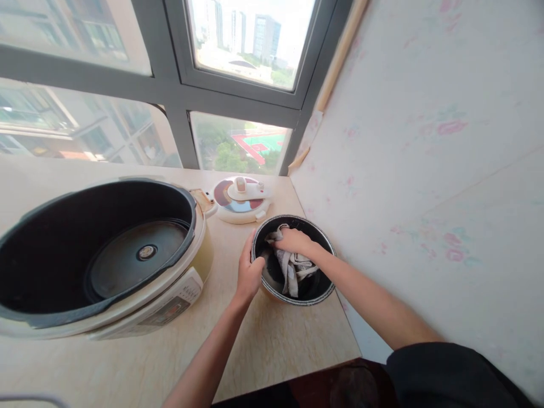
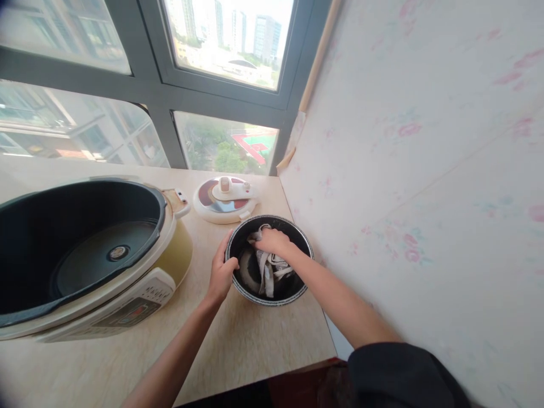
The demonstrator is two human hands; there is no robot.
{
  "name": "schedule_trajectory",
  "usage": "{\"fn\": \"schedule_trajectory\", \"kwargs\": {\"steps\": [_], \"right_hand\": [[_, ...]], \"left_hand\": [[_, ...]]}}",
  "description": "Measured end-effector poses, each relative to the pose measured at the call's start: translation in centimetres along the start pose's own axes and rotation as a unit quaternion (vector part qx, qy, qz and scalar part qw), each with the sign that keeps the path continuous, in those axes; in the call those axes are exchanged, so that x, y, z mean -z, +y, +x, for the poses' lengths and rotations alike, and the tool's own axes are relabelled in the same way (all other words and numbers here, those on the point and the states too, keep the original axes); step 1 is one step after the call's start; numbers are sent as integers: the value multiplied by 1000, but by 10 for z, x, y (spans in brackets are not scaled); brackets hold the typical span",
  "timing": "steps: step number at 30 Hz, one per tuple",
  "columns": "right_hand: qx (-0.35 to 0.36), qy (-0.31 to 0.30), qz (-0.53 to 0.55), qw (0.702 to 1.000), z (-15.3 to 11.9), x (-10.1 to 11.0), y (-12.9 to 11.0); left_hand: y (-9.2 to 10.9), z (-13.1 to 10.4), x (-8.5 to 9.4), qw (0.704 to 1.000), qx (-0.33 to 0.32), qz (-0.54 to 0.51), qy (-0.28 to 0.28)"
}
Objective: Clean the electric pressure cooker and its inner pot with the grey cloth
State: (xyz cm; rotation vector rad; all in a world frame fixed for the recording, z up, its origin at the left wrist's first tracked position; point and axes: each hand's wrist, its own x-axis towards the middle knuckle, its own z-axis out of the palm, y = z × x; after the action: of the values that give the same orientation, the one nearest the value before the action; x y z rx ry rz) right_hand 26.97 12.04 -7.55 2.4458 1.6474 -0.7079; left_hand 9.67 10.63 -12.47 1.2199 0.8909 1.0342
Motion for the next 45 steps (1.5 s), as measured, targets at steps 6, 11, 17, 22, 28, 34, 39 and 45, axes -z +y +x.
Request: {"fn": "schedule_trajectory", "kwargs": {"steps": [6,11,17,22,28,34,39,45], "right_hand": [[91,-32,-13,995,-16,-13,-29],[199,-160,-2,967,-25,-12,-35],[212,-320,-104,917,-34,1,-24],[155,-340,-202,905,-31,-2,-4],[155,-219,-313,911,-23,-20,5],[224,-67,-377,896,-25,-18,8],[260,1,-381,888,-26,-13,9],[253,66,-305,916,-21,-17,-5]], "left_hand": [[-5,-1,-8,991,25,-131,33],[-5,-2,-12,984,20,-163,66],[-1,-1,-12,989,15,-101,108],[4,1,-11,992,12,-81,101],[5,1,0,994,15,-88,65],[8,-4,2,990,29,-101,89],[13,-6,-1,989,39,-88,110],[16,-9,3,993,27,-54,106]]}}
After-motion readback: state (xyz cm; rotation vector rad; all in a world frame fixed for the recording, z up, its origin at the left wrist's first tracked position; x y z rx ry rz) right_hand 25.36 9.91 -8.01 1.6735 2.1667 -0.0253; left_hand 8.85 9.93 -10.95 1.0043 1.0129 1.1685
